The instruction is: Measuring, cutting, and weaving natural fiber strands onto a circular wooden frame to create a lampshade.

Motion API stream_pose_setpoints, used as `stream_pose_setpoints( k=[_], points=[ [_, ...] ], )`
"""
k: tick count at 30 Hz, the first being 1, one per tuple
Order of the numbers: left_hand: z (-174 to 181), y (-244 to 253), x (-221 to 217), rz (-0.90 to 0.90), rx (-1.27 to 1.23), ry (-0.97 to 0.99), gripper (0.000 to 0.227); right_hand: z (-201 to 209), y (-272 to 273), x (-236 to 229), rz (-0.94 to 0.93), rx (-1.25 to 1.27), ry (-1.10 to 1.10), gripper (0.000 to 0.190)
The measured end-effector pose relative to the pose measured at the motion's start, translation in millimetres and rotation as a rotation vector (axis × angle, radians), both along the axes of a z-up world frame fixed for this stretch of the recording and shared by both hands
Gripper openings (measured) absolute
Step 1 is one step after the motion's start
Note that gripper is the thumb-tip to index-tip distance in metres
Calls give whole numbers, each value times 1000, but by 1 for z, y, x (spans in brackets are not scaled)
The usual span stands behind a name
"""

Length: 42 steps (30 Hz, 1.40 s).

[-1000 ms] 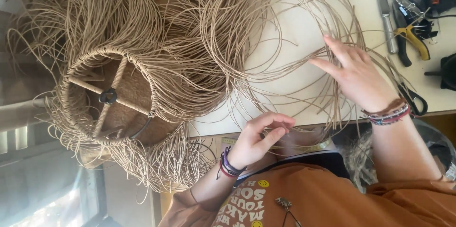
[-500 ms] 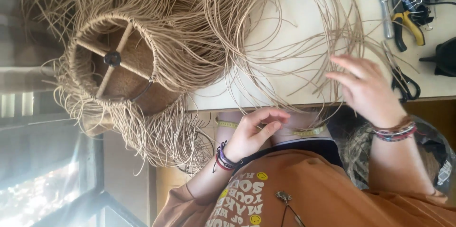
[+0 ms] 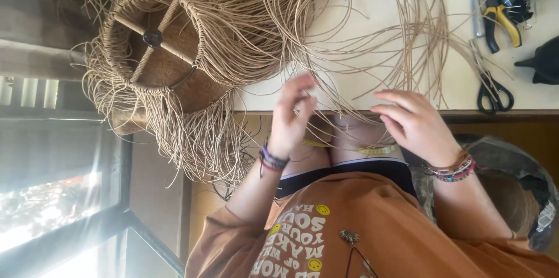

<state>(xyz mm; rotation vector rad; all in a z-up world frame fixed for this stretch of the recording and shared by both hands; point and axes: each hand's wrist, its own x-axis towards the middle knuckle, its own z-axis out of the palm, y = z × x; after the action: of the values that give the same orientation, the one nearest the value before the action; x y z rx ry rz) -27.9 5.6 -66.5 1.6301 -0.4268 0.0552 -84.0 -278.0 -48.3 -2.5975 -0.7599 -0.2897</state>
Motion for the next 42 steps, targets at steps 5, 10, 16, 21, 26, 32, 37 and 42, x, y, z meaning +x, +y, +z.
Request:
stream_pose_setpoints(
  k=[5, 10, 16, 21, 26, 32, 37, 42],
  points=[
    [-27, -13, 76, 144, 28, -44, 60, -2, 15, -7, 33, 37, 65, 20],
    [-22, -25, 116, 171, 193, 79, 42, 7, 28, -4, 106, 114, 138, 18],
    [12, -39, 92, -12, -647, 218, 34, 11, 52, 9, 120, 649, 517, 30],
    [-20, -39, 28, -172, -839, 378, 35, 8, 67, 28, 210, 1649, 944, 65],
    [-38, -18, -14, -50, -735, 460, 34, -39, 35, 49, 9, 1925, 941, 34],
    [-39, 20, -24, 123, -449, 443, 38, -58, 9, 44, -234, 1943, 965, 26],
    [-23, 1, -40, -16, -281, 426, 40, -46, 48, 12, 58, 1673, 1268, 36],
    [-37, -2, -60, -31, 269, 255, 34, -3, 56, 22, -48, 1486, 1118, 38]
  ],
)
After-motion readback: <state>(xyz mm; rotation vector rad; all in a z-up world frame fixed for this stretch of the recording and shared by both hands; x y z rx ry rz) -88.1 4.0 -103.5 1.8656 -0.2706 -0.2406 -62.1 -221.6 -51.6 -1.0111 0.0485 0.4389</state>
